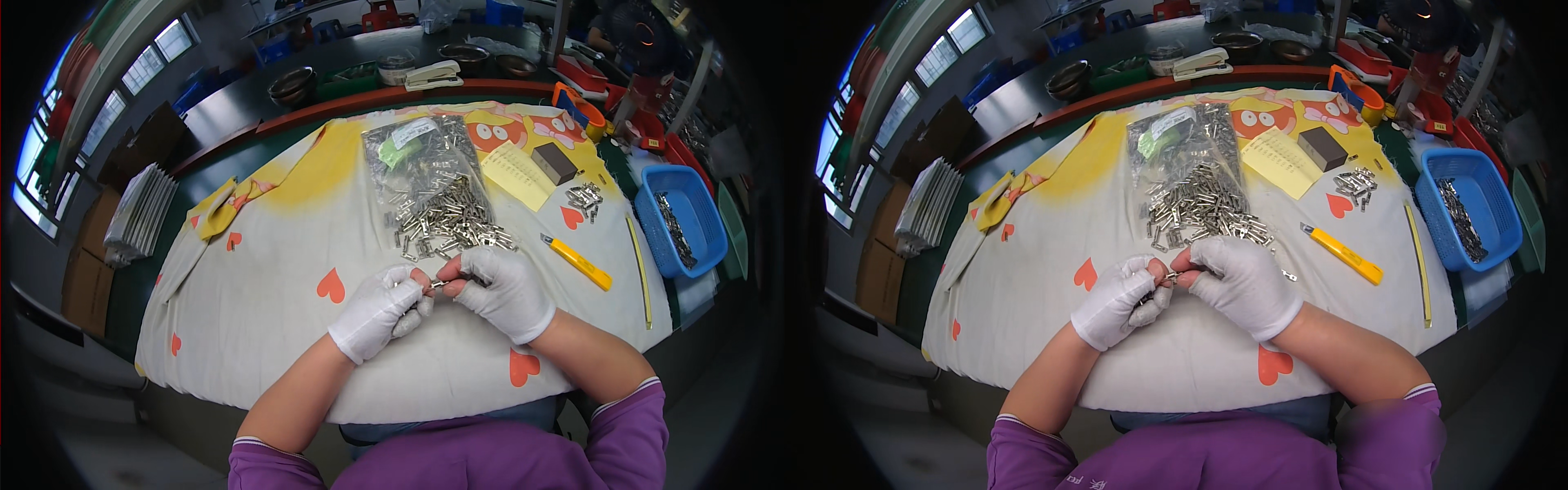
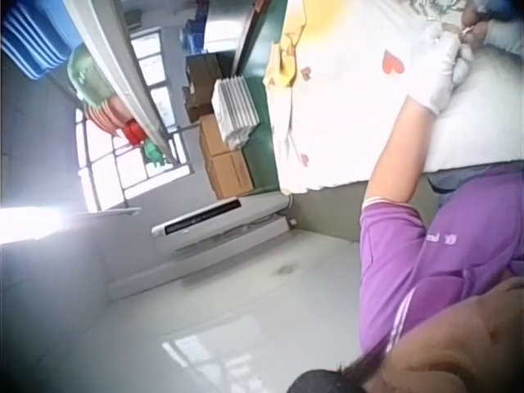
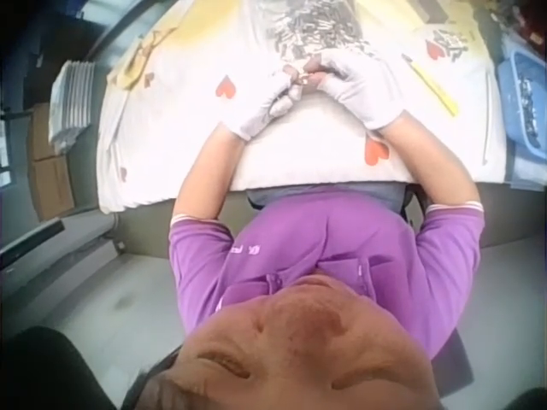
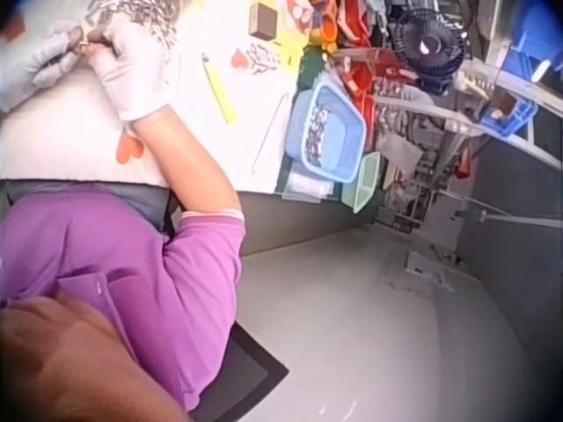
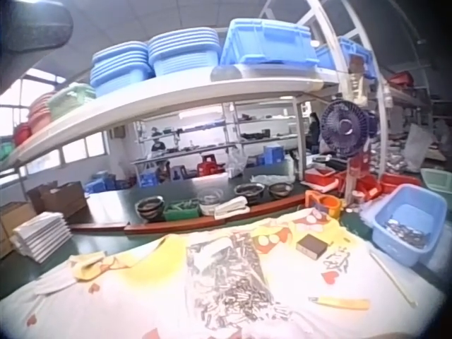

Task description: Picking up small metal pins from a plastic bag and sorting them on a workbench.

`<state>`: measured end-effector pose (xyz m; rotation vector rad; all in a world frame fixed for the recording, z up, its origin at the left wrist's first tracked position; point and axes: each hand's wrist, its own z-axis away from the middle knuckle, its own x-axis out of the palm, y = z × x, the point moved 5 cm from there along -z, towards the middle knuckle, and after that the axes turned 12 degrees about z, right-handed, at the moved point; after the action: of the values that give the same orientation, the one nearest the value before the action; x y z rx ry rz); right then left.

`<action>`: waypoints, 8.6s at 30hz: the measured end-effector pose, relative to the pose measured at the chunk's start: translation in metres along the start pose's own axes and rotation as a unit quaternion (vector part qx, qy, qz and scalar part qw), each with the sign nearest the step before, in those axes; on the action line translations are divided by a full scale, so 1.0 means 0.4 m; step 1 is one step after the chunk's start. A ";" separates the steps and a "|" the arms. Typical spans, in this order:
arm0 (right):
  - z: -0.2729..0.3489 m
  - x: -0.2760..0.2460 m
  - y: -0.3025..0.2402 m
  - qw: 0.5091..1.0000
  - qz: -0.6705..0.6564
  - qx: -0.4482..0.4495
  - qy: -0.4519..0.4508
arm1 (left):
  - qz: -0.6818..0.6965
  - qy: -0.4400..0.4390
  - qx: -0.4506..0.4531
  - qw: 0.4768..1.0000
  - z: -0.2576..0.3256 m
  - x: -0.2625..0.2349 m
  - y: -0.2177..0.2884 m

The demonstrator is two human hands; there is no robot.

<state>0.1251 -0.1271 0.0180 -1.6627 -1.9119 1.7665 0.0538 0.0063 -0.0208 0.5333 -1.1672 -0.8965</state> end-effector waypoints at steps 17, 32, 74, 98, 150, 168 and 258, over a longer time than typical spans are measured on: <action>-0.004 -0.003 0.006 0.999 0.023 -0.017 0.016 | -0.018 0.004 0.006 1.000 0.002 0.009 0.004; -0.012 -0.004 -0.013 0.995 0.046 -0.082 0.031 | 0.046 -0.015 -0.021 0.999 0.003 0.018 0.000; -0.028 -0.014 -0.037 0.969 0.172 -0.173 0.049 | 0.057 0.026 0.005 0.998 0.001 0.004 0.000; -0.022 -0.016 -0.032 0.974 0.158 -0.156 0.040 | 0.061 -0.008 -0.009 0.998 -0.003 0.001 -0.012; -0.034 0.013 -0.009 0.972 0.213 -0.076 -0.066 | 0.153 0.011 0.001 0.988 -0.008 -0.014 -0.003; -0.018 -0.011 -0.020 0.984 0.125 -0.120 0.027 | 0.053 0.017 -0.006 0.998 -0.001 0.010 -0.004; -0.043 -0.010 -0.041 0.922 0.315 -0.209 0.080 | 0.063 0.079 0.016 0.995 -0.006 -0.006 0.007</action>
<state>0.1276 -0.1142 0.0383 -2.7253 -1.9053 1.3318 0.0567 0.0096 -0.0210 0.5395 -1.0607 -0.7152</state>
